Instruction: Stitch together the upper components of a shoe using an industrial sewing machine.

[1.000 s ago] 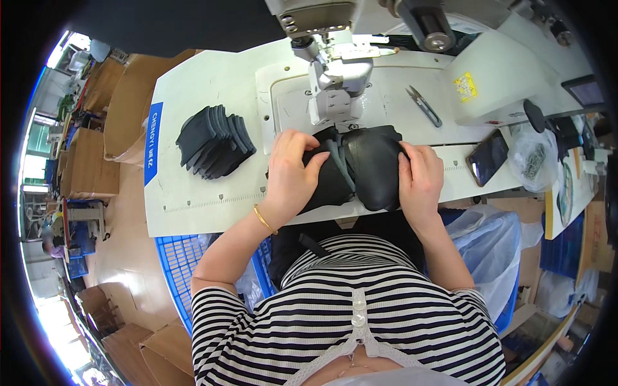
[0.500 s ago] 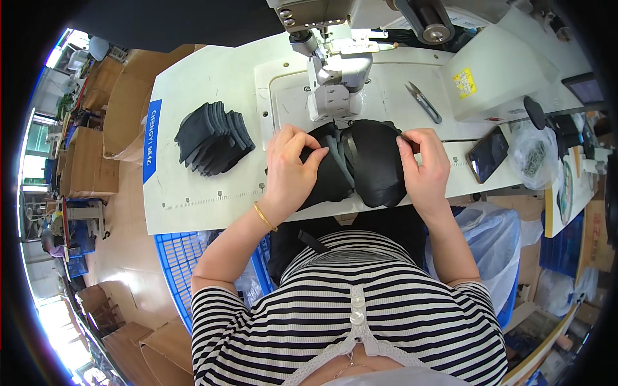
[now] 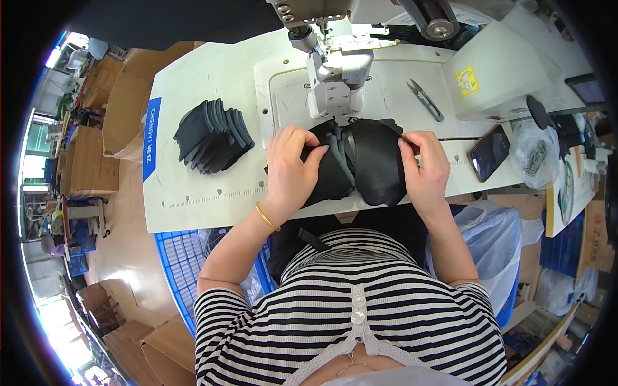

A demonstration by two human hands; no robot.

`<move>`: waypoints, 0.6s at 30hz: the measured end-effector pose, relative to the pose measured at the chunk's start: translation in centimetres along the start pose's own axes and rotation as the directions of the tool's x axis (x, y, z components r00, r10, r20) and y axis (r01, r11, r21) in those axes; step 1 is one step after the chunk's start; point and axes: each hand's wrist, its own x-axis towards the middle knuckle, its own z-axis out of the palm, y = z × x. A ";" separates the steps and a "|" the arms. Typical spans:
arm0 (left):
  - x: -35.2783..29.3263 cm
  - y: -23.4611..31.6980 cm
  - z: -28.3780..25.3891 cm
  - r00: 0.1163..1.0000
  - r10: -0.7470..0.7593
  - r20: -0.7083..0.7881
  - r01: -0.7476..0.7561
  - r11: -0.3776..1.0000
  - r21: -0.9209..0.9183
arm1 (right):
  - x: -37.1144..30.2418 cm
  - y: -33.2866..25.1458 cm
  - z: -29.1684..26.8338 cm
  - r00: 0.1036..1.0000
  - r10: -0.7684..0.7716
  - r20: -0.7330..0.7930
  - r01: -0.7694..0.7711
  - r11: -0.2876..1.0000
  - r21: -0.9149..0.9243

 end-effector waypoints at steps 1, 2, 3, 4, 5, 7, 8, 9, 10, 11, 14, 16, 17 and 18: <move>0.2 0.0 -0.1 0.999 -0.034 0.035 0.035 0.998 -0.043 | 0.0 0.0 0.0 1.000 0.006 0.003 -0.006 1.000 0.003; 0.2 0.1 -0.3 0.999 -0.035 0.034 0.036 0.998 -0.041 | 0.0 -0.1 0.0 1.000 0.011 0.005 -0.011 1.000 0.006; 0.3 0.3 -0.5 0.997 0.079 -0.013 -0.079 0.997 0.005 | 0.0 0.0 -0.1 1.000 0.011 0.004 -0.011 1.000 0.004; 0.5 0.5 -0.7 0.979 0.194 -0.055 -0.191 0.980 0.057 | 0.2 -0.1 -0.2 1.000 0.019 -0.003 -0.019 1.000 0.015; 0.5 0.9 -1.3 0.979 0.197 -0.056 -0.194 0.979 0.057 | 0.3 -0.3 -0.3 1.000 0.026 -0.010 -0.026 0.999 0.027; 0.7 1.9 -3.2 1.000 -0.018 -0.007 0.014 0.944 -0.330 | 1.3 -1.3 -1.1 0.998 0.038 -0.055 -0.034 0.996 0.079; 1.4 2.1 -4.5 1.000 0.008 0.023 0.002 0.916 -0.401 | 2.0 -2.0 -1.5 0.994 0.054 -0.098 -0.041 0.991 0.129; 2.0 3.1 -5.9 0.998 0.040 0.056 -0.012 0.904 -0.428 | 2.5 -2.9 -1.6 0.995 0.051 -0.086 -0.032 0.978 0.204; 2.7 4.2 -7.0 0.993 0.077 0.087 -0.029 0.888 -0.458 | 3.1 -3.9 -1.6 0.995 0.050 -0.090 -0.031 0.979 0.203; 3.2 4.9 -7.3 0.993 0.082 0.087 -0.033 0.888 -0.459 | 3.5 -5.1 -1.5 0.997 0.075 0.004 -0.072 0.946 0.317; 4.6 6.3 -7.1 0.984 0.166 0.063 -0.131 0.918 -0.375 | 3.9 -7.2 -0.1 0.975 0.084 0.208 -0.187 0.818 0.544; 4.9 6.5 -6.9 0.994 0.055 0.093 -0.008 0.899 -0.438 | 3.9 -7.8 0.1 0.973 0.056 0.222 -0.181 0.784 0.593; 4.8 6.2 -6.8 0.989 0.016 0.148 0.062 0.858 -0.509 | 3.7 -7.9 0.3 0.962 0.090 0.259 -0.237 0.749 0.619; 4.7 6.1 -6.7 0.988 0.022 0.152 0.059 0.858 -0.510 | 3.5 -7.9 0.4 0.946 0.126 0.299 -0.297 0.710 0.638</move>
